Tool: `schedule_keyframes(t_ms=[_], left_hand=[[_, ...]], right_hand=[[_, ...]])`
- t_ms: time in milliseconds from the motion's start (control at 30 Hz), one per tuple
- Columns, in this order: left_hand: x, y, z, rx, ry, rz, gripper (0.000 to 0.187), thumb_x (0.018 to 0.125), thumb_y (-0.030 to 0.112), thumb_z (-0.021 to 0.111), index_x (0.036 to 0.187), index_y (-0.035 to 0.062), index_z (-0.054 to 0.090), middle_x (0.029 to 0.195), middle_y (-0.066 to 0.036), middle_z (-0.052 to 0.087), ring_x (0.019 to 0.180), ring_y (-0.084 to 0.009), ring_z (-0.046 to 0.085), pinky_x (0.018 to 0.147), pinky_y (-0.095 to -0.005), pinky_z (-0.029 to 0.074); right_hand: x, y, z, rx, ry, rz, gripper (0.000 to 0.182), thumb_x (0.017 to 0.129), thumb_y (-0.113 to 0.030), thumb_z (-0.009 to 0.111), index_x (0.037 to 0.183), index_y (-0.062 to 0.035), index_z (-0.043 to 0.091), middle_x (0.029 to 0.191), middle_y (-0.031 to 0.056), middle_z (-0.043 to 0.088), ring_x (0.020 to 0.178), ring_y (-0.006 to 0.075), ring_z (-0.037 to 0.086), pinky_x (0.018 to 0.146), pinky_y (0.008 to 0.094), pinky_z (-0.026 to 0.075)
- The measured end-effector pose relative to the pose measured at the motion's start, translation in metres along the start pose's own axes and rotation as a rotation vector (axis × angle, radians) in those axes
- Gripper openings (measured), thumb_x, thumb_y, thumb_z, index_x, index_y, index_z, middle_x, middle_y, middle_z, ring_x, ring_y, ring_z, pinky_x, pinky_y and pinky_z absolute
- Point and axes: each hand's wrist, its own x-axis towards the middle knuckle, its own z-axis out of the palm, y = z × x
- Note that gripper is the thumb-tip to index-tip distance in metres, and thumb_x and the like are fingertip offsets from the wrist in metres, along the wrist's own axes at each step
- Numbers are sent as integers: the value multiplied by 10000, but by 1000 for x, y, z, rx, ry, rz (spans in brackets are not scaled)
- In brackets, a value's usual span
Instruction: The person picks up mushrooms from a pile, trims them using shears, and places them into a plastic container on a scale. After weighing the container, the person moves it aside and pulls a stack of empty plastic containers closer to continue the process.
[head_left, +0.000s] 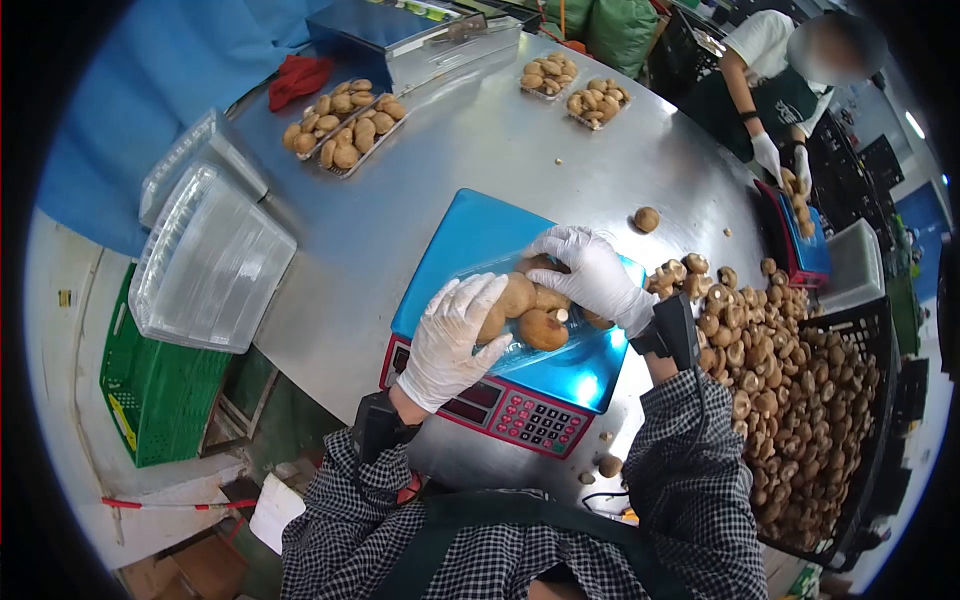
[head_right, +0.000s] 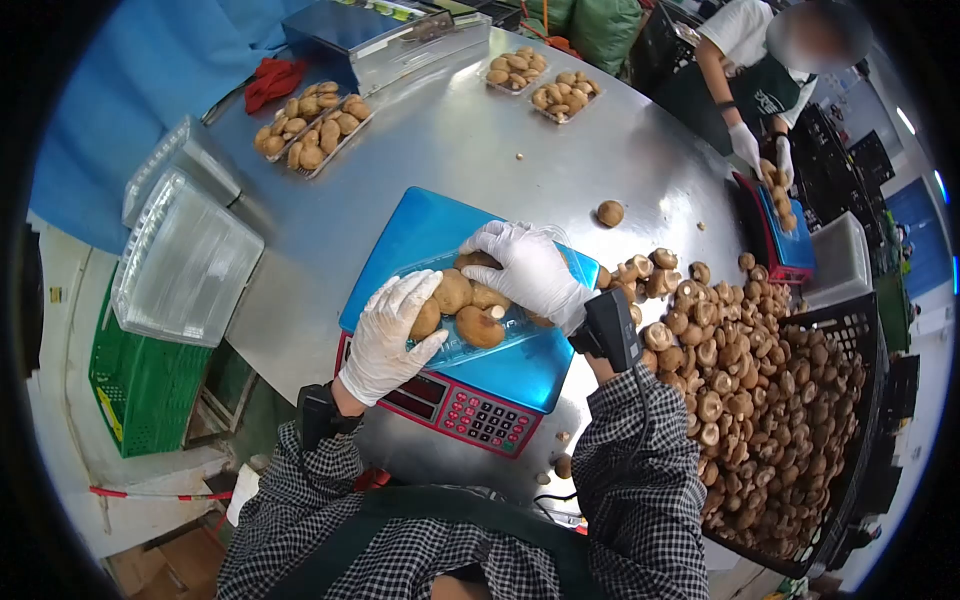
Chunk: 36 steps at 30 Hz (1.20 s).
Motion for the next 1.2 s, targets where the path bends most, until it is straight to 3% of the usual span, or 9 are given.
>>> schedule_keyframes(t_ms=[233, 333, 467, 600, 833, 1033, 1100, 1167, 1200], left_hand=[[9, 19, -12, 14, 24, -21, 640, 755, 328, 747, 1299, 106, 495, 1399, -151, 413, 1307, -349, 388, 1067, -457, 335], [19, 31, -5, 95, -34, 99, 603, 735, 327, 758, 1251, 120, 524, 1414, -162, 387, 1335, -371, 341, 1078, -483, 310], [27, 31, 10, 92, -86, 152, 521, 725, 316, 762, 1155, 115, 547, 1411, -164, 387, 1345, -385, 325, 1090, -499, 284], [30, 31, 6, 50, -89, 170, 490, 718, 312, 772, 1102, 111, 543, 1412, -160, 389, 1349, -386, 318, 1082, -499, 290], [31, 66, -17, -231, 79, 191, 484, 724, 218, 790, 1103, 72, 527, 1183, -101, 587, 1118, -297, 557, 992, -395, 404], [-2, 136, 30, -838, -522, -181, 453, 772, 134, 754, 1146, 44, 515, 1099, -92, 607, 1026, -189, 594, 869, -324, 486], [-26, 169, 73, -973, -853, -173, 487, 790, 169, 741, 1190, 55, 486, 1112, -123, 604, 1017, -207, 607, 826, -319, 506], [-59, 205, 120, -951, -873, 230, 520, 820, 230, 715, 1248, 77, 463, 1103, -168, 606, 1022, -247, 617, 829, -341, 512], [-60, 226, 119, -893, -1113, 233, 520, 826, 245, 704, 1261, 87, 469, 1107, -174, 607, 1025, -272, 615, 838, -352, 510]], right_hand=[[-73, -1, -35, 359, 375, 346, 382, 839, -250, 701, 1142, -31, 622, 1079, 138, 641, 1044, 252, 606, 923, 342, 466], [-103, -1, -25, 36, 94, 311, 564, 769, -359, 756, 1221, -73, 577, 1132, 131, 612, 1069, 282, 579, 943, 383, 450], [-115, -2, -7, -238, 167, 254, 593, 758, -336, 764, 1253, -89, 552, 1161, 119, 591, 1072, 291, 560, 945, 392, 441], [-119, -4, -5, 120, 269, 312, 551, 767, -249, 767, 1247, -82, 554, 1140, 101, 594, 1091, 254, 557, 962, 371, 437], [-141, -36, -14, 826, 440, 379, 562, 796, -243, 763, 1266, -39, 531, 1114, 43, 572, 1104, 161, 525, 1000, 340, 403], [-203, -66, -47, 824, 604, 392, 587, 777, -275, 779, 1257, -42, 534, 1171, 64, 535, 1085, 182, 528, 992, 339, 407], [-230, -80, -67, 410, 557, 388, 573, 762, -257, 785, 1241, -50, 548, 1133, 79, 538, 1058, 199, 537, 965, 334, 422], [-261, -91, -71, 320, 593, 406, 573, 733, -213, 800, 1233, -72, 559, 1114, 90, 536, 1037, 218, 540, 943, 341, 435], [-275, -99, -74, 246, 597, 419, 582, 717, -195, 808, 1231, -77, 562, 1116, 91, 536, 1038, 225, 539, 938, 348, 439]])
